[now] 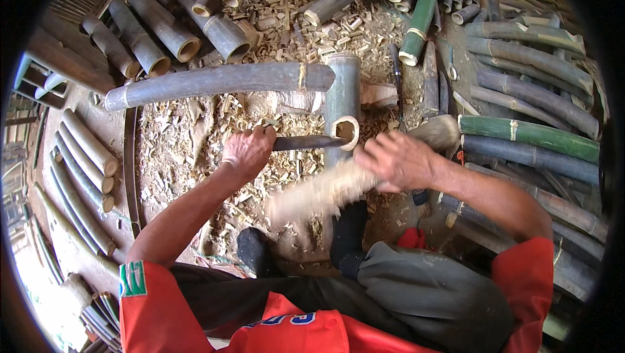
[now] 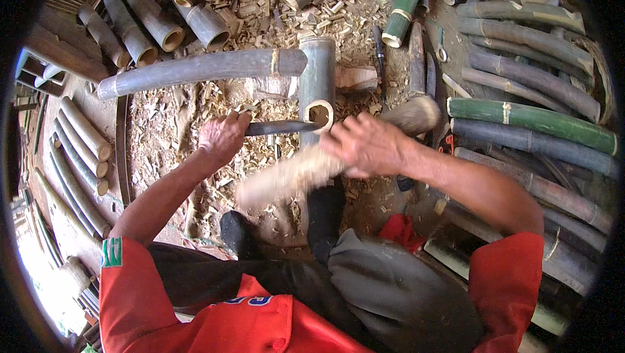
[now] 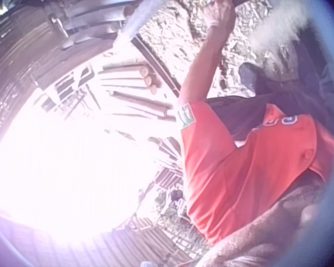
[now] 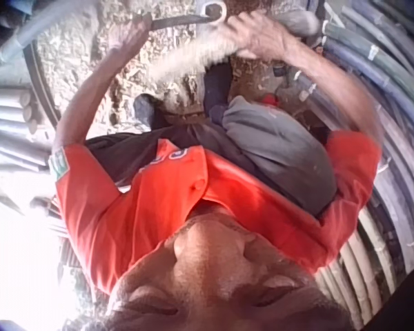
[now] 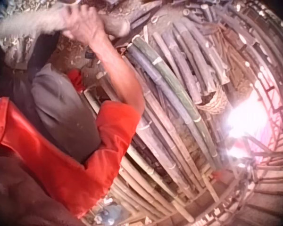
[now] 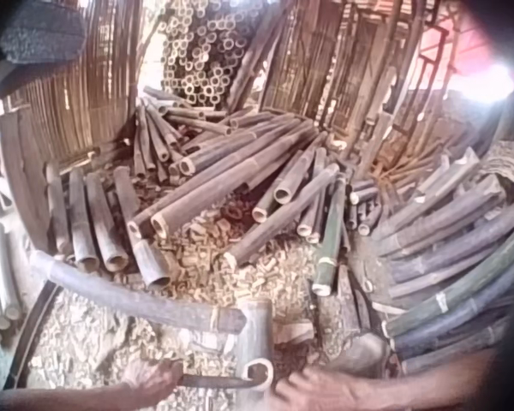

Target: The person uses a knife and a wooden mallet to carve a hole into a bamboo pole and fits another bamboo pole into the hole to create a joint.

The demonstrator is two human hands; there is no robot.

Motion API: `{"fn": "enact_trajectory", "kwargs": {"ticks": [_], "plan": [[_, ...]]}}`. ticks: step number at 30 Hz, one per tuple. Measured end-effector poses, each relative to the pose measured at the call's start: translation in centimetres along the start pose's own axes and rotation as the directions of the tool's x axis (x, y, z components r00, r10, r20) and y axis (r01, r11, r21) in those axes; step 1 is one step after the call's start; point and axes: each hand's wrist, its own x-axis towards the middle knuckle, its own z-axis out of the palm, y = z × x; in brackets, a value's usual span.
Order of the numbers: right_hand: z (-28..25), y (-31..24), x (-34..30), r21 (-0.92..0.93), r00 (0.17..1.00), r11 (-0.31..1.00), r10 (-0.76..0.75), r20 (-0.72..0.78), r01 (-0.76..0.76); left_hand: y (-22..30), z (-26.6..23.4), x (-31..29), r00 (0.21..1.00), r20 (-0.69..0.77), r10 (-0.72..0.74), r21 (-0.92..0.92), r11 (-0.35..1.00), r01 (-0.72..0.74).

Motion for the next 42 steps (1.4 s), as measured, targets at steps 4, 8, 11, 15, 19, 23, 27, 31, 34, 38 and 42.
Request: {"fn": "enact_trajectory", "kwargs": {"ticks": [4, 8, 11, 15, 19, 23, 27, 31, 34, 38, 42], "plan": [[0.3, 0.8, 0.4, 0.006, 0.984, 0.997, -0.076, -0.162, 0.078, 0.1, 0.6, 0.4, 0.997, 0.065, -0.032, 0.012, 0.999, 0.031], [-0.9, 0.6, 1.1, -0.086, 0.963, 0.974, 0.222, 0.153, -0.211, -3.2, 0.2, 3.2, 0.967, 0.251, 0.045, -0.31, 0.95, 0.037], [-1.4, -1.8, 0.0, 0.035, 0.981, 0.996, 0.073, 0.182, -0.08, -3.6, 0.0, 4.6, 0.931, 0.348, 0.111, -0.556, 0.824, 0.109], [-2.4, -6.0, -1.9, 0.195, 0.998, 0.981, -0.03, 0.064, 0.017, 0.3, -0.7, 2.5, 0.846, 0.532, -0.023, -0.713, 0.527, 0.462], [-2.5, -6.9, -2.5, 0.357, 0.994, 0.93, 0.054, 0.097, -0.086, 1.8, 0.2, 1.8, 0.939, 0.269, -0.214, -0.712, 0.613, 0.344], [-2.4, -5.5, -3.5, 0.408, 0.986, 0.897, 0.149, 0.08, -0.169, 3.6, -3.6, 1.4, 0.997, 0.072, 0.009, -0.409, 0.912, 0.021], [-2.9, -4.4, -3.8, 0.388, 0.982, 0.903, 0.185, 0.041, -0.186, 4.1, -4.2, 1.0, 0.991, 0.131, 0.016, -0.249, 0.968, 0.017], [-1.5, -2.7, -4.4, 0.286, 0.99, 0.949, 0.138, 0.005, -0.133, 4.6, -4.3, 1.6, 0.96, 0.276, -0.043, -0.047, 0.997, 0.058], [2.7, 1.5, -6.4, 0.08, 0.988, 0.987, 0.142, -0.064, -0.137, 5.4, -4.3, 1.9, 0.956, 0.288, -0.062, -0.059, 0.995, 0.082], [1.2, 2.9, -6.1, 0.024, 0.984, 0.984, 0.177, -0.008, -0.177, 4.7, -2.7, 1.6, 0.964, 0.253, -0.077, -0.069, 0.993, 0.097], [0.1, 2.9, -5.9, 0.104, 0.988, 0.991, -0.069, -0.138, 0.083, 4.9, -2.5, 1.6, 0.964, 0.262, -0.035, -0.044, 0.998, 0.048]]}}
